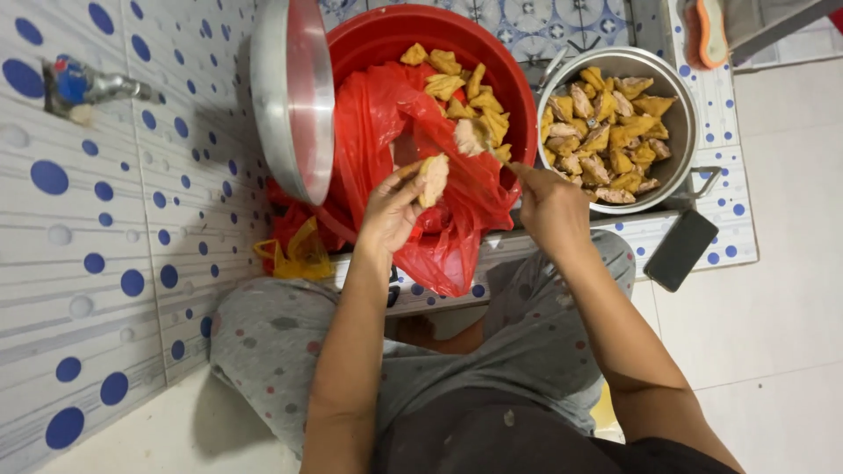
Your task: Stuffing fried tofu pieces with a paste filling using a small wooden stick
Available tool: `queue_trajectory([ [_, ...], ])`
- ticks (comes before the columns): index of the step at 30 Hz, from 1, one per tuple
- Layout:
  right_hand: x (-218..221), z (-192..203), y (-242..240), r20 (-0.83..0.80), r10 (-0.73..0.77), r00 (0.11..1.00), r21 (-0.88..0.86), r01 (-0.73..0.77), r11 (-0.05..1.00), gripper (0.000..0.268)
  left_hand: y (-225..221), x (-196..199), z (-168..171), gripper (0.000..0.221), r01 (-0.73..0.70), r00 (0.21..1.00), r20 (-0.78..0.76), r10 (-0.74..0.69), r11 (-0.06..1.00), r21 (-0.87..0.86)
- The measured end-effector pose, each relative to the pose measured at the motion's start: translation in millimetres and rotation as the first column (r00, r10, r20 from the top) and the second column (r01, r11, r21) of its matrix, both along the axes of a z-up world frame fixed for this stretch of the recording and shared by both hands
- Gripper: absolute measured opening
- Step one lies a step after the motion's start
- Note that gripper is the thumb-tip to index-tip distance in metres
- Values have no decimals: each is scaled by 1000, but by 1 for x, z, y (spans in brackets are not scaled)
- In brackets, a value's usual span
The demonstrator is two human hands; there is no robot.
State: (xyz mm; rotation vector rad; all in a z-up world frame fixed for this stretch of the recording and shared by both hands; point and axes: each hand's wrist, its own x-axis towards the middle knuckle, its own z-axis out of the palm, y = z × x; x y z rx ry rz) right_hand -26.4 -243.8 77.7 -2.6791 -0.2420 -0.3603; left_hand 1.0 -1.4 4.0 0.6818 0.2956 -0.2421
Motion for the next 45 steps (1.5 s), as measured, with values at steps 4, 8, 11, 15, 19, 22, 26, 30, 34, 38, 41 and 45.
queue_trajectory([
  [4, -9, 17, 6, -168, 11, 986, 348, 49, 936, 23, 9, 7, -23, 28, -14, 1000, -27, 14, 1000, 14],
  [8, -12, -13, 7, -292, 79, 953, 553, 101, 827, 26, 6, 8, -18, 24, 20, 993, -113, -15, 999, 46],
  [11, -11, -27, 11, -265, 66, 962, 494, 76, 866, 27, 8, 5, -21, 24, 41, 985, -173, -22, 994, 105],
  [15, -13, -16, 5, -213, -50, 976, 224, 98, 970, 27, 63, 19, -58, 63, -420, 468, 438, -768, 243, 874],
  [19, -19, -35, 0, -277, 22, 961, 470, 116, 875, 26, 0, 28, 43, 35, 113, 991, -58, -119, 988, -107],
  [22, -28, -46, 8, -362, 189, 913, 694, 129, 708, 29, -25, 55, 41, 34, 50, 982, -165, -97, 963, -266],
  [26, -24, -102, 10, -179, 298, 938, 754, -64, 654, 25, -115, 86, 54, 38, 365, 914, -193, -358, 931, 1],
  [30, -20, -121, 19, -125, 280, 952, 687, -120, 716, 20, -215, 104, 38, 44, 546, 837, -205, -507, 757, 359],
  [34, -29, -226, 22, -95, 308, 947, 640, -179, 747, 15, -295, 135, -89, 43, 589, 778, -258, -573, 522, 617],
  [38, -26, -215, 23, -121, 351, 928, 652, -192, 733, 5, -338, 143, -74, 58, 535, 730, -275, -625, 274, 799],
  [41, -22, -198, 20, -142, 381, 914, 657, -201, 727, 5, -336, 150, -6, 62, 279, 646, -291, -706, -136, 951],
  [45, -22, -171, 16, -173, 419, 891, 651, -216, 728, 17, -294, 188, 40, 36, -90, 629, -290, -722, -438, 895],
])
